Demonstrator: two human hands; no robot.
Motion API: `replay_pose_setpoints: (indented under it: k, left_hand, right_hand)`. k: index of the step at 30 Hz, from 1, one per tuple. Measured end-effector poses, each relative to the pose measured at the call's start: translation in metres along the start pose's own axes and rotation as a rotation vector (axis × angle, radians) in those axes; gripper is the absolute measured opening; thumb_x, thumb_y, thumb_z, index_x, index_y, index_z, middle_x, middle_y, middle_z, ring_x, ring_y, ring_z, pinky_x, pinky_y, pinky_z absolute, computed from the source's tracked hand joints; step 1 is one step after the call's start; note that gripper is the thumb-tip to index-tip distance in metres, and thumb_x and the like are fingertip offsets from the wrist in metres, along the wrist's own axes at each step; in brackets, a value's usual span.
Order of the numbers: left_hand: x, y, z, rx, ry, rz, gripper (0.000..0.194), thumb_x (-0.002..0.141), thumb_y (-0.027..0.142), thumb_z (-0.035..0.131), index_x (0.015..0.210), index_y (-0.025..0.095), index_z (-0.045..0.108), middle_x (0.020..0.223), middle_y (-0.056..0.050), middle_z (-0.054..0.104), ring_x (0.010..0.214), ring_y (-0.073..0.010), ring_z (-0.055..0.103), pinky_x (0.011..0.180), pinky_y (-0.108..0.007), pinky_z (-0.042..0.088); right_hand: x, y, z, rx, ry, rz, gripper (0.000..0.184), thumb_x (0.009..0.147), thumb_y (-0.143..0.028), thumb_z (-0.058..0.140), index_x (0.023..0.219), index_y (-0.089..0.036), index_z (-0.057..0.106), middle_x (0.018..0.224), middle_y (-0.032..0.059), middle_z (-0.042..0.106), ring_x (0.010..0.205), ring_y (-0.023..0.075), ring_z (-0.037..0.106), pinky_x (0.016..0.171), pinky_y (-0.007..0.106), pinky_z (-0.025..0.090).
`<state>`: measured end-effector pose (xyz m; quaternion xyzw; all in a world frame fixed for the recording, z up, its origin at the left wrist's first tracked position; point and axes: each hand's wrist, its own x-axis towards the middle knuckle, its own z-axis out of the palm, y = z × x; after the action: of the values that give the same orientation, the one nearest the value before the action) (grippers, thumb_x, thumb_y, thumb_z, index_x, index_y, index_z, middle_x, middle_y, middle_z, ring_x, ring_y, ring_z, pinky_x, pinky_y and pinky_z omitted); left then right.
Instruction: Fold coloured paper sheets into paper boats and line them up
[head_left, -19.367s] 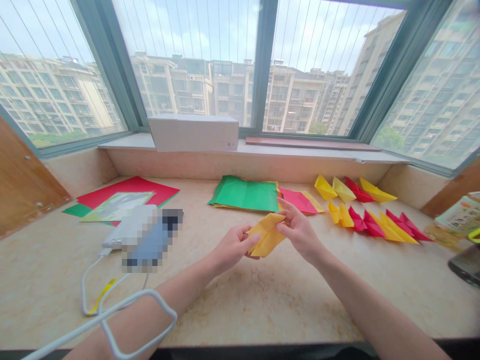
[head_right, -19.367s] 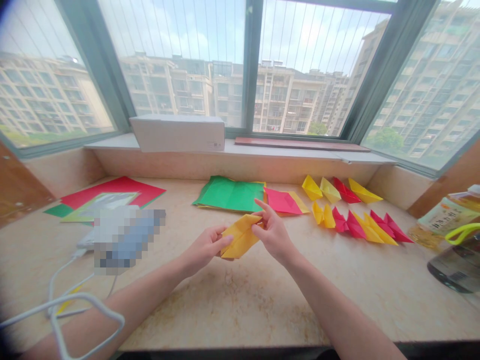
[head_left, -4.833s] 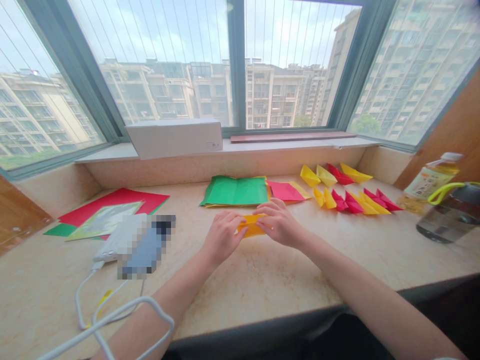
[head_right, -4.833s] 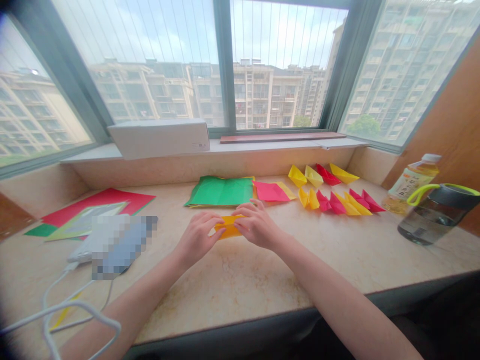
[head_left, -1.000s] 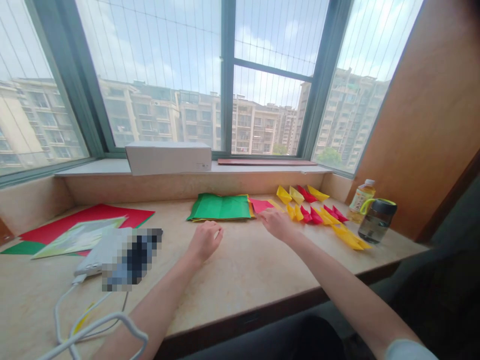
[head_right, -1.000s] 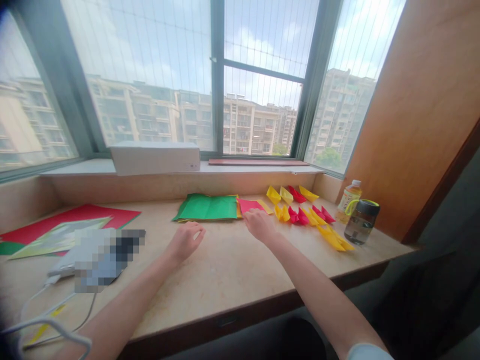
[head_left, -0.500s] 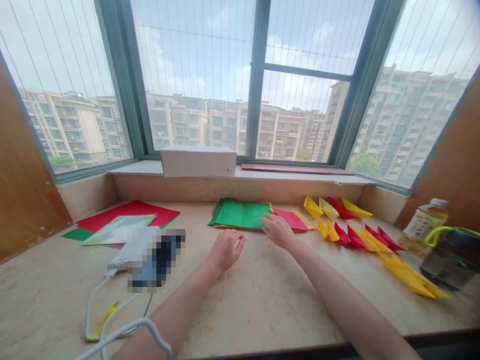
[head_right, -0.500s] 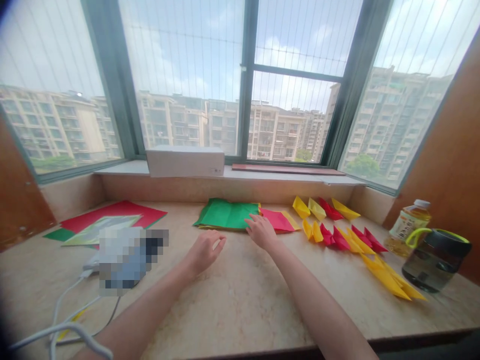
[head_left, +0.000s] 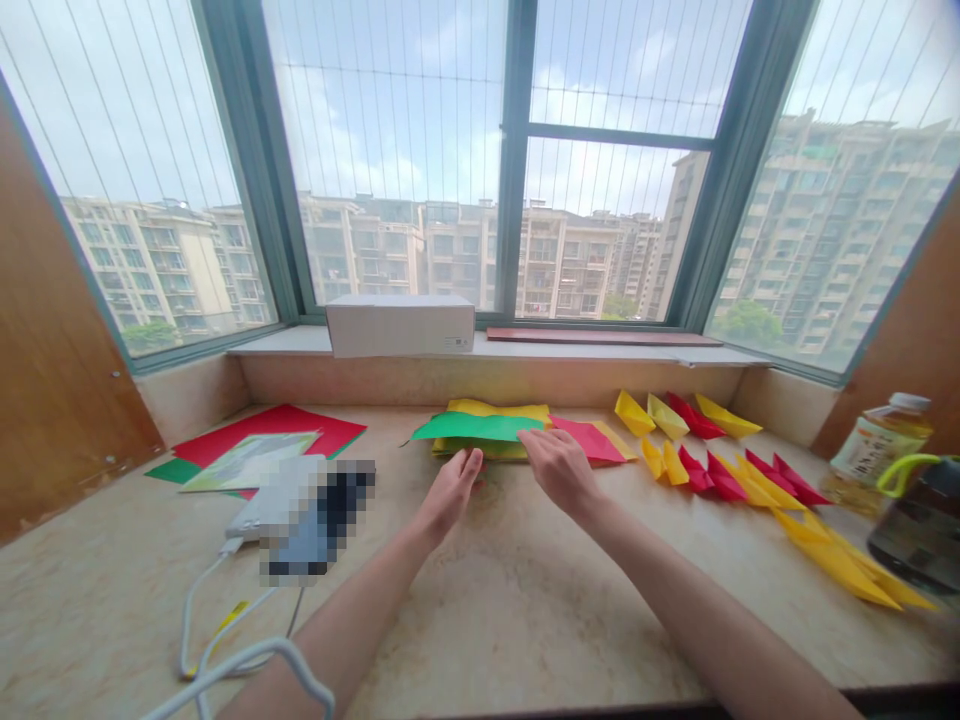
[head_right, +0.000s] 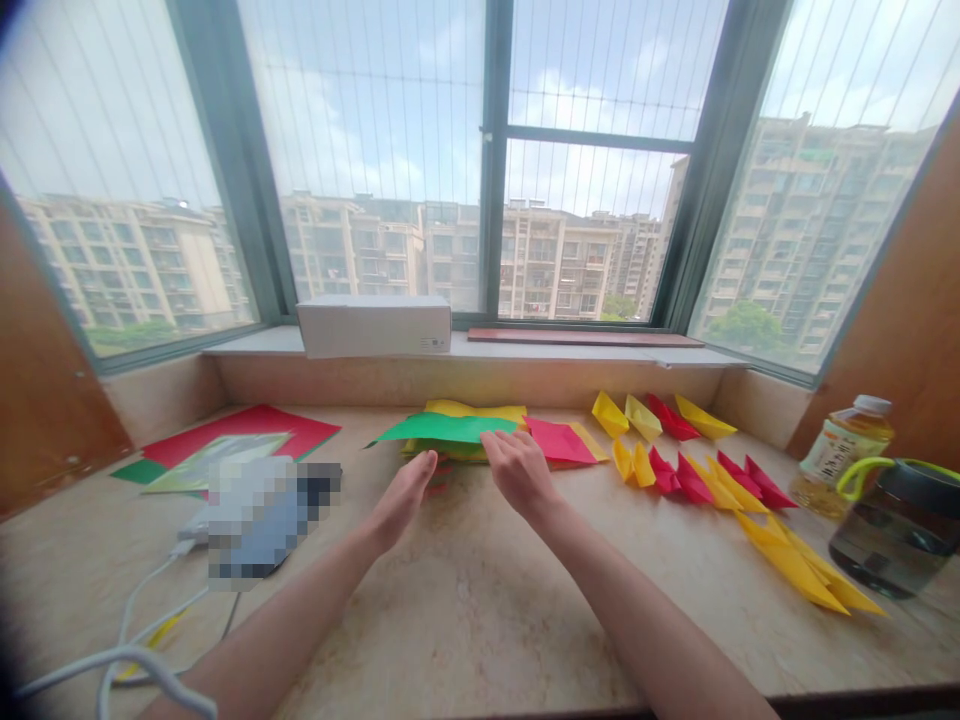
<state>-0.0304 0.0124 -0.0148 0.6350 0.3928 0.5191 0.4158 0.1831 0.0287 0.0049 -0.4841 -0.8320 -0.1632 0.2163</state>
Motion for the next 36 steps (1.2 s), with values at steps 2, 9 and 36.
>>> replay_pose_setpoints:
  k: [2,9,36]
  left_hand:
    - [-0.001,0.006,0.001,-0.266,0.033,-0.088,0.046,0.090,0.056,0.050,0.116,0.021,0.063,0.123,-0.011,0.067,0.113,-0.0280,0.063,0.083,-0.037,0.056]
    - [-0.001,0.011,0.001,-0.470,0.305,-0.101,0.046,0.080,0.033,0.067,0.124,0.023,0.057,0.118,-0.006,0.070,0.106,-0.0268,0.066,0.088,-0.041,0.056]
    - [-0.008,0.031,-0.015,-0.420,-0.180,-0.173,0.052,0.082,0.032,0.069,0.131,0.021,0.056,0.120,-0.011,0.070,0.099,-0.0277,0.070,0.084,-0.037,0.057]
  right_hand:
    - [-0.015,-0.011,-0.003,0.037,0.144,-0.232,0.036,0.099,-0.010,0.038,0.129,-0.017,0.057,0.129,0.0126,0.064,0.126,0.0256,0.055,0.105,0.043,0.037]
    - [-0.035,-0.031,-0.014,0.221,0.171,-0.485,0.027,0.097,-0.024,0.051,0.122,-0.021,0.062,0.122,0.0098,0.069,0.116,0.0246,0.061,0.102,0.046,0.043]
    - [-0.035,0.051,-0.021,1.628,-0.086,0.404,0.048,0.079,-0.044,0.074,0.123,-0.027,0.064,0.109,0.0045,0.074,0.091,0.0228,0.071,0.082,0.038,0.057]
